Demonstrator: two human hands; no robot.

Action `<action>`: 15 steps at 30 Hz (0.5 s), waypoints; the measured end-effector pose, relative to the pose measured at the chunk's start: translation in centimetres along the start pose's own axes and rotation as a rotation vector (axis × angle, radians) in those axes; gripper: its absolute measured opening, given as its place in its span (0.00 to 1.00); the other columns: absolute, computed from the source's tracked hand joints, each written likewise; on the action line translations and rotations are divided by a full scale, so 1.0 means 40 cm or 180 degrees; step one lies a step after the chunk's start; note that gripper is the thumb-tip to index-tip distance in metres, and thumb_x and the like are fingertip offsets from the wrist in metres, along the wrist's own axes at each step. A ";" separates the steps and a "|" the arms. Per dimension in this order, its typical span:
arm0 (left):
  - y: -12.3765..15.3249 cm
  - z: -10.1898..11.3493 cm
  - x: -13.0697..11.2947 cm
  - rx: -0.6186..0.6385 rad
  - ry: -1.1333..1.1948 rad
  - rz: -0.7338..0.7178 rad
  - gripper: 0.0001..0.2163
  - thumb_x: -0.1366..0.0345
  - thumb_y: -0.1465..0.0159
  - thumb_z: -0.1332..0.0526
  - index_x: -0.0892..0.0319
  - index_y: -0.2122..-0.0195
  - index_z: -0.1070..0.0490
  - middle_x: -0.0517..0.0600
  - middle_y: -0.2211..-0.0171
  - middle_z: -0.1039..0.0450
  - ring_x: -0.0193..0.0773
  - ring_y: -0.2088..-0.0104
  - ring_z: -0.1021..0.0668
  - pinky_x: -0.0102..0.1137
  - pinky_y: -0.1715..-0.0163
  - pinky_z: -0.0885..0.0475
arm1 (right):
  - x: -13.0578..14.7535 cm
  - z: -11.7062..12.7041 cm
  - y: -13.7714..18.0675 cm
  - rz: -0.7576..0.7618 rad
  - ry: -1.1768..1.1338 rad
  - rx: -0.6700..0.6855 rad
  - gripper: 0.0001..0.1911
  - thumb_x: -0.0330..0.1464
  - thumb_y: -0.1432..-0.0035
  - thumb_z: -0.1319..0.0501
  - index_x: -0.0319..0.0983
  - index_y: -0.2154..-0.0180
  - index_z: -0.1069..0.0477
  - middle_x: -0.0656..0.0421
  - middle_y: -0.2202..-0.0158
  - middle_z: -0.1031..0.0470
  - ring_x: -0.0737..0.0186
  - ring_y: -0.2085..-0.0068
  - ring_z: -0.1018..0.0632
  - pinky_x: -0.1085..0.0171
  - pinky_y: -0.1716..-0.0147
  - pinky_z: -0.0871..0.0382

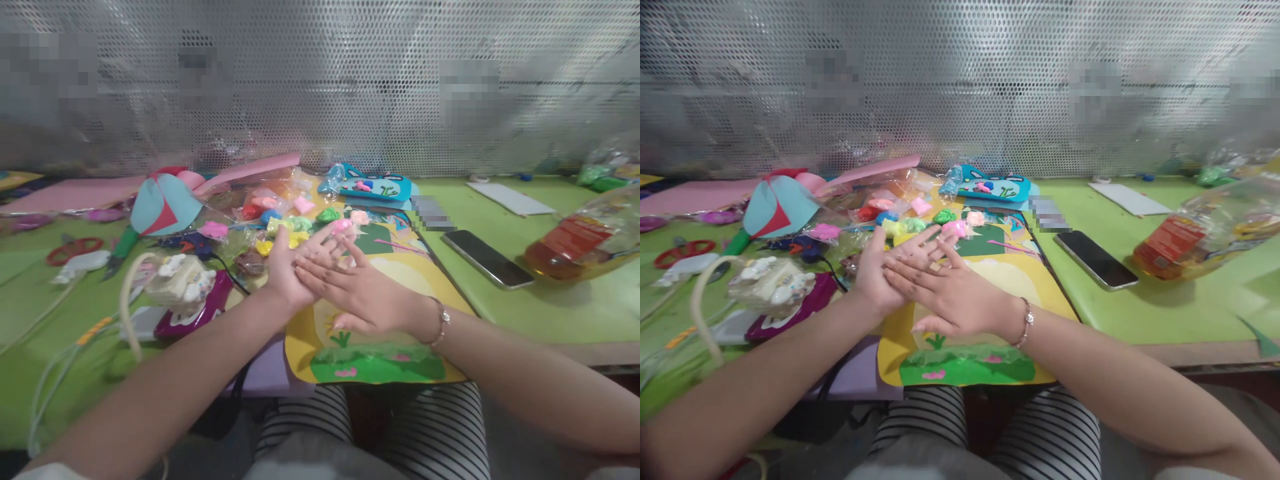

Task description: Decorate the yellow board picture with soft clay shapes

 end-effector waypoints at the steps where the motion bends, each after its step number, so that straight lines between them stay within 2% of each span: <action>1: 0.000 0.001 0.009 -0.0009 0.0001 0.0183 0.36 0.44 0.38 0.60 0.65 0.35 0.54 0.61 0.36 0.47 0.48 0.35 0.44 0.41 0.38 0.50 | 0.000 0.000 0.000 -0.0001 -0.0002 -0.0013 0.38 0.50 0.35 0.70 0.31 0.34 0.62 0.49 0.33 0.54 0.54 0.33 0.53 0.44 0.38 0.76; 3: 0.000 0.000 0.016 0.0034 -0.0001 0.0369 0.39 0.42 0.39 0.59 0.67 0.35 0.55 0.63 0.35 0.49 0.51 0.35 0.44 0.44 0.38 0.50 | 0.001 0.001 -0.001 -0.0028 0.0024 -0.0017 0.38 0.50 0.35 0.70 0.31 0.34 0.62 0.49 0.33 0.55 0.54 0.32 0.54 0.44 0.38 0.76; 7: 0.003 0.000 -0.013 0.0133 -0.0010 -0.0211 0.36 0.43 0.38 0.60 0.62 0.35 0.54 0.59 0.36 0.46 0.46 0.35 0.44 0.40 0.38 0.48 | 0.003 0.005 -0.002 -0.0065 0.0095 0.0006 0.37 0.50 0.35 0.69 0.32 0.34 0.62 0.49 0.33 0.54 0.55 0.33 0.52 0.43 0.38 0.76; 12: 0.003 0.004 0.008 0.0083 -0.0088 0.0367 0.38 0.43 0.37 0.60 0.69 0.35 0.55 0.64 0.36 0.48 0.49 0.35 0.45 0.41 0.37 0.51 | 0.004 0.008 -0.002 -0.0071 0.0111 0.0017 0.38 0.50 0.35 0.69 0.31 0.34 0.61 0.49 0.33 0.55 0.55 0.32 0.54 0.44 0.38 0.77; 13: 0.002 0.002 0.008 0.0107 -0.0096 0.0353 0.38 0.43 0.37 0.60 0.69 0.35 0.55 0.64 0.36 0.49 0.49 0.35 0.45 0.41 0.37 0.52 | 0.002 0.008 -0.002 -0.0096 0.0124 0.0017 0.37 0.49 0.35 0.69 0.31 0.34 0.61 0.49 0.33 0.55 0.55 0.32 0.54 0.43 0.38 0.77; 15: 0.000 0.002 -0.004 0.0116 -0.0113 0.0040 0.36 0.45 0.36 0.61 0.67 0.35 0.55 0.62 0.35 0.50 0.46 0.35 0.46 0.39 0.37 0.51 | 0.001 0.008 -0.001 -0.0127 0.0141 0.0015 0.37 0.49 0.34 0.69 0.31 0.34 0.61 0.50 0.33 0.55 0.55 0.33 0.53 0.44 0.39 0.77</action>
Point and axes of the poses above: each hand's wrist, its own y-axis away from the middle knuckle, its own z-axis out of the back of the hand, x = y × z, the point moved 4 cm from there along -y, towards the middle knuckle
